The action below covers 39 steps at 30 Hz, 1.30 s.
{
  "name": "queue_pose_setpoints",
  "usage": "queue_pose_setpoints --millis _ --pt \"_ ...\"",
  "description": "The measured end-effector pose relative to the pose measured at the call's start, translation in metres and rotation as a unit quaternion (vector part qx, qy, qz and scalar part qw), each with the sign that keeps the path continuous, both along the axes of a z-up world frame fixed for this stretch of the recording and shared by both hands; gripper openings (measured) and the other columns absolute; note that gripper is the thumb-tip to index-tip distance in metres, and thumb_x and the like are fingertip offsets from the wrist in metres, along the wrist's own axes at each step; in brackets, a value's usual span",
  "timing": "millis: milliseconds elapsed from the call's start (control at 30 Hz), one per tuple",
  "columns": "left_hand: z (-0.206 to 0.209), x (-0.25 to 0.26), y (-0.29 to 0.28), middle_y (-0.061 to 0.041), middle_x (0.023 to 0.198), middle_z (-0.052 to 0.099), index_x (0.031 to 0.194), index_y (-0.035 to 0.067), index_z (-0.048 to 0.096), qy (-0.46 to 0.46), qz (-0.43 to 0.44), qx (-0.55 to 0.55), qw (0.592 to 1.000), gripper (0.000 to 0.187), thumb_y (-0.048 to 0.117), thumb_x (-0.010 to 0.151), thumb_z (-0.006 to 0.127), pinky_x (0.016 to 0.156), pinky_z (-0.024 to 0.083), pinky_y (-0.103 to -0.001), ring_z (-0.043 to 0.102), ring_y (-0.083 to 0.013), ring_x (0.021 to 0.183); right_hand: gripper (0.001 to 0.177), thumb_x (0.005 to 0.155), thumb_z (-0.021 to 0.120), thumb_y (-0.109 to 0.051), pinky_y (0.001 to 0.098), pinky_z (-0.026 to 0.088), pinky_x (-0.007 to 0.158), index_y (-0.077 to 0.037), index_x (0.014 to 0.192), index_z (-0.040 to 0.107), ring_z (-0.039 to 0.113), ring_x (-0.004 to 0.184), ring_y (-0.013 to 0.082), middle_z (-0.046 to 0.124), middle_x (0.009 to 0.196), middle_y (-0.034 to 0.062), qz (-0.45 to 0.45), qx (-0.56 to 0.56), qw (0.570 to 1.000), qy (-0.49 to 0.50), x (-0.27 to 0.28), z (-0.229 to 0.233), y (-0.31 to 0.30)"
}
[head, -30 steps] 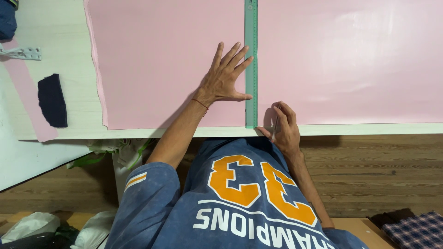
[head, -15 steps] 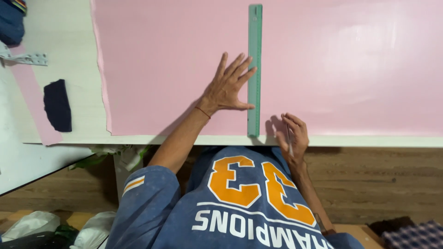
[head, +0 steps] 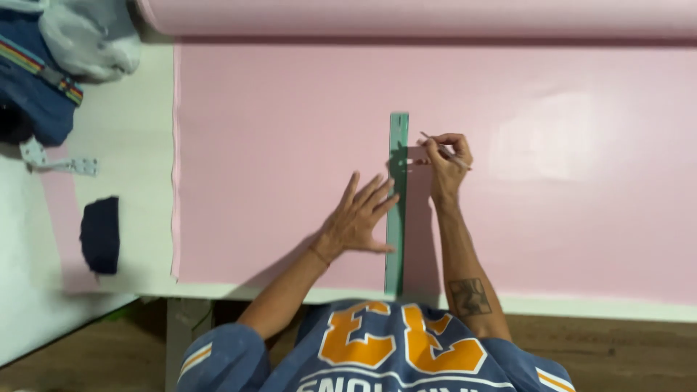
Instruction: Measuring, marking, and cutting pieces of pink leather from a roll at a workbench.
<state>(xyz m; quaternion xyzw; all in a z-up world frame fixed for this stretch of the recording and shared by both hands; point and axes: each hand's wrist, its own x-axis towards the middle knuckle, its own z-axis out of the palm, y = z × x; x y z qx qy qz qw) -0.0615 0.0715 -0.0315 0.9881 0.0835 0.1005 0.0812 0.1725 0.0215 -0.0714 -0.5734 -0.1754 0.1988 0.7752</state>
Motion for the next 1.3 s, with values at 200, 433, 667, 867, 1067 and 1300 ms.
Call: queue_pose_setpoints --millis 200,433,667,867,1067,1300 --pt "0.011 0.002 0.003 -0.017 0.159 0.05 0.15 0.016 0.056 -0.018 0.003 -0.003 1.0 0.11 0.092 0.07 0.056 0.125 0.021 -0.071 0.042 -0.0369 0.152 0.026 0.087 0.086 -0.003 0.0438 0.056 0.058 0.004 0.088 0.061 0.072 0.074 0.0378 0.061 0.079 0.0259 -0.032 -0.112 0.984 -0.134 0.018 -0.062 0.057" --pt "0.019 0.012 0.012 -0.015 0.161 0.049 0.152 0.018 0.055 -0.009 0.012 -0.008 1.0 0.113 0.09 0.064 0.061 0.125 0.024 -0.072 0.04 -0.0363 0.154 0.029 0.088 0.088 -0.006 0.0363 0.06 0.063 -0.001 0.086 0.06 0.073 0.075 0.0282 0.066 0.081 0.0158 -0.029 -0.179 0.971 -0.156 0.015 -0.036 0.05" --pt "0.025 0.015 0.018 -0.015 0.16 0.051 0.149 0.018 0.059 -0.012 0.019 -0.012 1.0 0.107 0.088 0.069 0.059 0.124 0.025 -0.072 0.042 -0.0361 0.153 0.025 0.09 0.085 -0.002 0.0353 0.058 0.059 0.001 0.087 0.06 0.068 0.065 0.0274 0.063 0.081 0.018 -0.025 -0.206 0.965 -0.162 0.01 -0.016 0.055" --pt "0.019 0.018 0.016 -0.016 0.161 0.05 0.149 0.018 0.059 -0.009 0.017 -0.021 1.0 0.107 0.086 0.066 0.063 0.124 0.026 -0.074 0.041 -0.0365 0.154 0.026 0.09 0.086 -0.001 0.0309 0.055 0.055 -0.001 0.086 0.06 0.067 0.06 0.0224 0.063 0.08 0.0157 -0.035 -0.212 0.965 -0.148 0.009 -0.014 0.053" --pt "0.023 0.019 0.017 -0.016 0.16 0.051 0.148 0.018 0.06 -0.006 0.02 -0.031 0.999 0.105 0.084 0.068 0.064 0.124 0.026 -0.073 0.04 -0.0363 0.155 0.023 0.09 0.083 0.004 0.0297 0.048 0.047 0.002 0.085 0.06 0.056 0.051 0.0176 0.06 0.077 0.0169 -0.036 -0.206 0.965 -0.161 0.008 -0.008 0.054" --pt "0.021 0.019 0.016 -0.016 0.159 0.052 0.147 0.018 0.061 -0.006 0.018 -0.024 1.0 0.106 0.085 0.065 0.066 0.122 0.029 -0.073 0.043 -0.0369 0.153 0.021 0.09 0.081 0.003 0.0276 0.046 0.046 0.003 0.085 0.06 0.056 0.051 0.0157 0.059 0.078 0.016 -0.05 -0.185 0.971 -0.141 0.007 -0.01 0.054"
